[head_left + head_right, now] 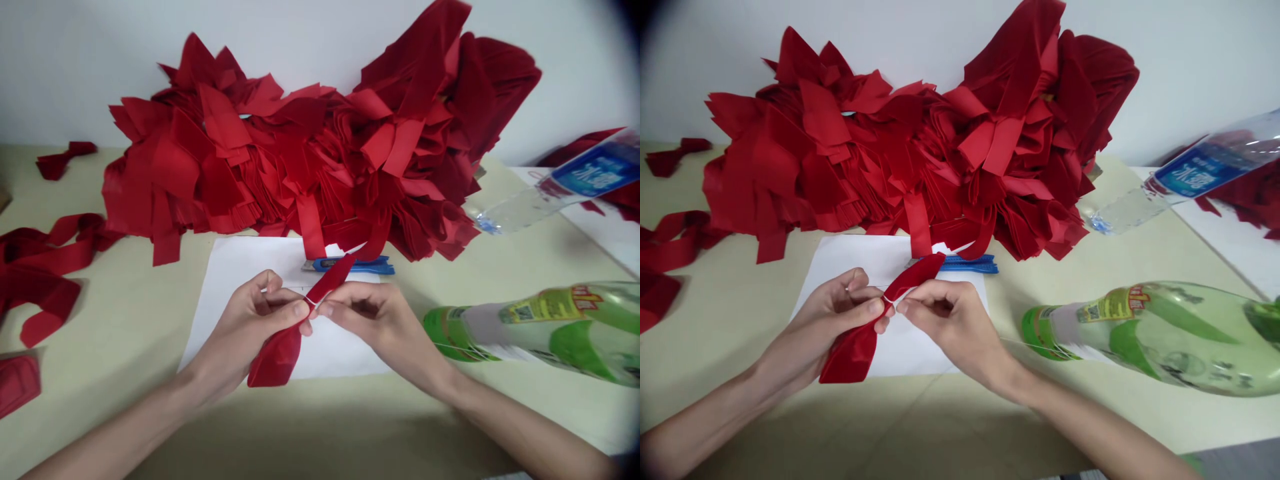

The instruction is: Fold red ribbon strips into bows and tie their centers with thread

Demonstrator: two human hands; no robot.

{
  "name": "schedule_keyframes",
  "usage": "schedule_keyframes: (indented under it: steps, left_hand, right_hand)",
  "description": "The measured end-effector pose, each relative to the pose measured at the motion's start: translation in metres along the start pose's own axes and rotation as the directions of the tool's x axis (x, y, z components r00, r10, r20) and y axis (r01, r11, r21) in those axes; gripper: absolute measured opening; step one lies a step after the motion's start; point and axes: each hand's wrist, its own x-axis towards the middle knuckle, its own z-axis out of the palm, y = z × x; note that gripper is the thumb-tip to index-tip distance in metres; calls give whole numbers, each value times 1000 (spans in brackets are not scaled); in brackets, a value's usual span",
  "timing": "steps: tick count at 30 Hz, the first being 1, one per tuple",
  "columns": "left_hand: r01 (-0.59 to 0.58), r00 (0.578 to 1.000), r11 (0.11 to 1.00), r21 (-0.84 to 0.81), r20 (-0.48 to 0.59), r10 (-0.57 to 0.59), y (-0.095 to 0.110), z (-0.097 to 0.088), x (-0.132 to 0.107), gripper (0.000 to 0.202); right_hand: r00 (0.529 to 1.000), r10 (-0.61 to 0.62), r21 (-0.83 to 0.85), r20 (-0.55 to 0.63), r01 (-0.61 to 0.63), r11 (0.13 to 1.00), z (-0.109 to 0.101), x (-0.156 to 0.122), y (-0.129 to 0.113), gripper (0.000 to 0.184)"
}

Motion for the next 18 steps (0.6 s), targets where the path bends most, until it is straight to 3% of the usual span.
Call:
schedule_keyframes:
  steps: [4, 7, 9, 12, 14, 18]
  left_hand:
    - [5, 999, 995, -97, 48, -1, -4, 0, 0, 34]
    - [-97, 990, 993, 70, -95, 103, -6, 3, -1, 37]
    - [-219, 934, 927, 305, -208, 290, -9, 4, -3, 40]
    - [-308, 826, 771, 557, -246, 507, -16, 6, -5, 41]
    - [-305, 813, 740, 599, -241, 530, -18, 6, -5, 40]
    - [-298, 804, 780, 550, -296, 516, -16, 8, -4, 41]
  right_hand:
    - [998, 12, 132, 56, -19, 991, -4, 1, -4, 8]
    - [1000, 4, 166, 18, -7, 986, -5, -1, -1, 9]
    - [1000, 16, 179, -10, -14, 984, -5, -3, 2, 9]
    - [999, 48, 175, -18, -44, 984, -4, -5, 4, 11]
    - [999, 50, 161, -10, -48, 986, -2, -6, 4, 11]
    - [998, 58, 148, -23, -54, 987, 3, -6, 4, 10]
